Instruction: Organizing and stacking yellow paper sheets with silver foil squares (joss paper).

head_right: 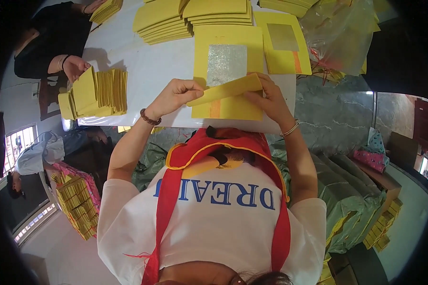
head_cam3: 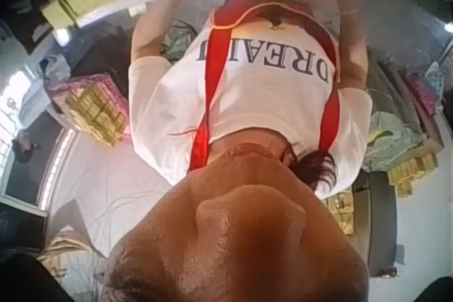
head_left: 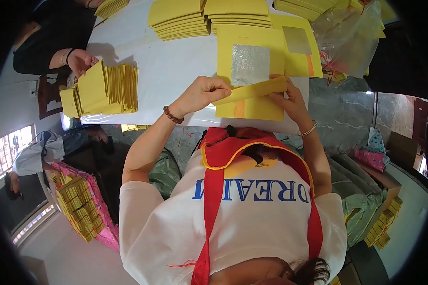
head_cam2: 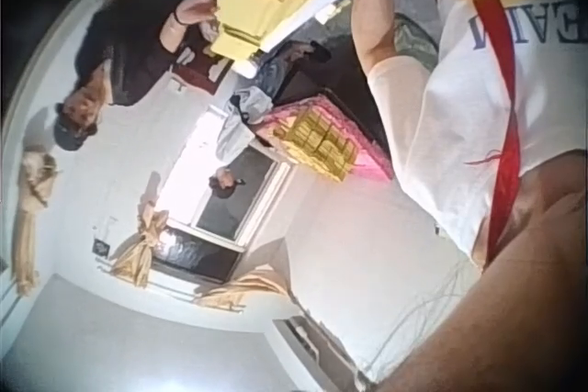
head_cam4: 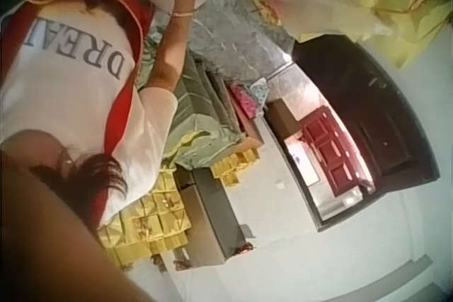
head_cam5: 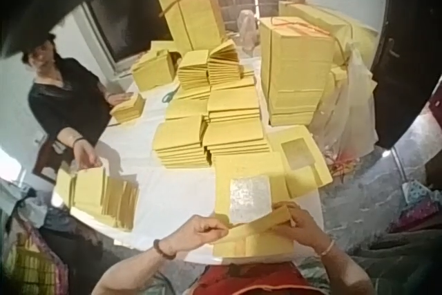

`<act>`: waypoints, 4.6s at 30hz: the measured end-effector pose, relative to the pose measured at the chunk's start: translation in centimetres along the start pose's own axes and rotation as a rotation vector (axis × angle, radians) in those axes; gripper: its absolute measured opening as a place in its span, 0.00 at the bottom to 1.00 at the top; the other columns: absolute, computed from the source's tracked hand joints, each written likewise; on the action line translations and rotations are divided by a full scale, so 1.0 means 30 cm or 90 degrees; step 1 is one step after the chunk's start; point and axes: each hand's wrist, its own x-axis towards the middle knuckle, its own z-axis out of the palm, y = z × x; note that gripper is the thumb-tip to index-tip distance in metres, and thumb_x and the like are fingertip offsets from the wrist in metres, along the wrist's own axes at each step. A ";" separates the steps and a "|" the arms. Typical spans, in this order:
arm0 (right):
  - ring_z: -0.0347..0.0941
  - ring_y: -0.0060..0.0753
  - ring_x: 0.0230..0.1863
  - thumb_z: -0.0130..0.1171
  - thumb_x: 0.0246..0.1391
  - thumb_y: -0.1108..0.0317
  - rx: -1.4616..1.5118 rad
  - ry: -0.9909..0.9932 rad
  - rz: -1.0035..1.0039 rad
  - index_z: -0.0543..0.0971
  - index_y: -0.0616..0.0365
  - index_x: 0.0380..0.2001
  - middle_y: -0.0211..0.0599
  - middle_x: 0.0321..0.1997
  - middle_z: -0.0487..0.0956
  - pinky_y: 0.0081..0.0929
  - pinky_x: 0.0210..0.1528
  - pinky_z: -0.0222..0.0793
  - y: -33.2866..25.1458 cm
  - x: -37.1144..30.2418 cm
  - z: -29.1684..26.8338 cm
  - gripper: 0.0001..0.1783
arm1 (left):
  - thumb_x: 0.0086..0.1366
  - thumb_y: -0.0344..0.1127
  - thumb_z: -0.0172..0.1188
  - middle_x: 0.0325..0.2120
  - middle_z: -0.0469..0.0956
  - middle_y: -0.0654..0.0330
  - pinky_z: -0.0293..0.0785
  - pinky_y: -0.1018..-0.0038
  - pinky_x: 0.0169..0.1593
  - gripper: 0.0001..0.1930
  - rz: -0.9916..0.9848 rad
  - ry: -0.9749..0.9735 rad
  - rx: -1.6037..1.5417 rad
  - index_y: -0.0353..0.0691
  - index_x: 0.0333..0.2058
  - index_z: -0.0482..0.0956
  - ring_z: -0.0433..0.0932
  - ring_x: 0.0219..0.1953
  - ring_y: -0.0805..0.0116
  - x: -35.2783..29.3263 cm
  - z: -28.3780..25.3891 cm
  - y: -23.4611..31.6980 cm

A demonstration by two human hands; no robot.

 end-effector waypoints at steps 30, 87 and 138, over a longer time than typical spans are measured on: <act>0.63 0.35 0.58 0.59 0.49 0.70 -0.008 -0.014 -0.012 0.78 0.59 0.41 0.36 0.46 0.77 0.30 0.57 0.60 0.027 0.015 -0.014 0.14 | 0.63 0.35 0.53 0.17 0.68 0.70 0.59 0.82 0.24 0.11 0.042 -0.026 0.042 0.32 0.33 0.77 0.61 0.21 0.83 0.006 -0.001 0.022; 0.69 0.39 0.52 0.59 0.44 0.66 -0.432 -0.008 -0.231 0.77 0.50 0.36 0.30 0.44 0.77 0.33 0.55 0.55 -0.183 -0.017 -0.049 0.12 | 0.50 0.32 0.55 0.41 0.75 0.58 0.68 0.68 0.42 0.19 0.447 0.176 0.735 0.40 0.44 0.76 0.73 0.42 0.60 -0.065 0.020 0.074; 0.76 0.28 0.40 0.60 0.49 0.68 -0.039 0.246 0.210 0.75 0.59 0.49 0.47 0.41 0.79 0.23 0.42 0.70 -0.087 0.048 0.087 0.22 | 0.54 0.41 0.61 0.47 0.67 0.51 0.59 0.61 0.51 0.24 0.317 0.301 0.580 0.39 0.49 0.69 0.63 0.51 0.52 0.116 0.171 0.095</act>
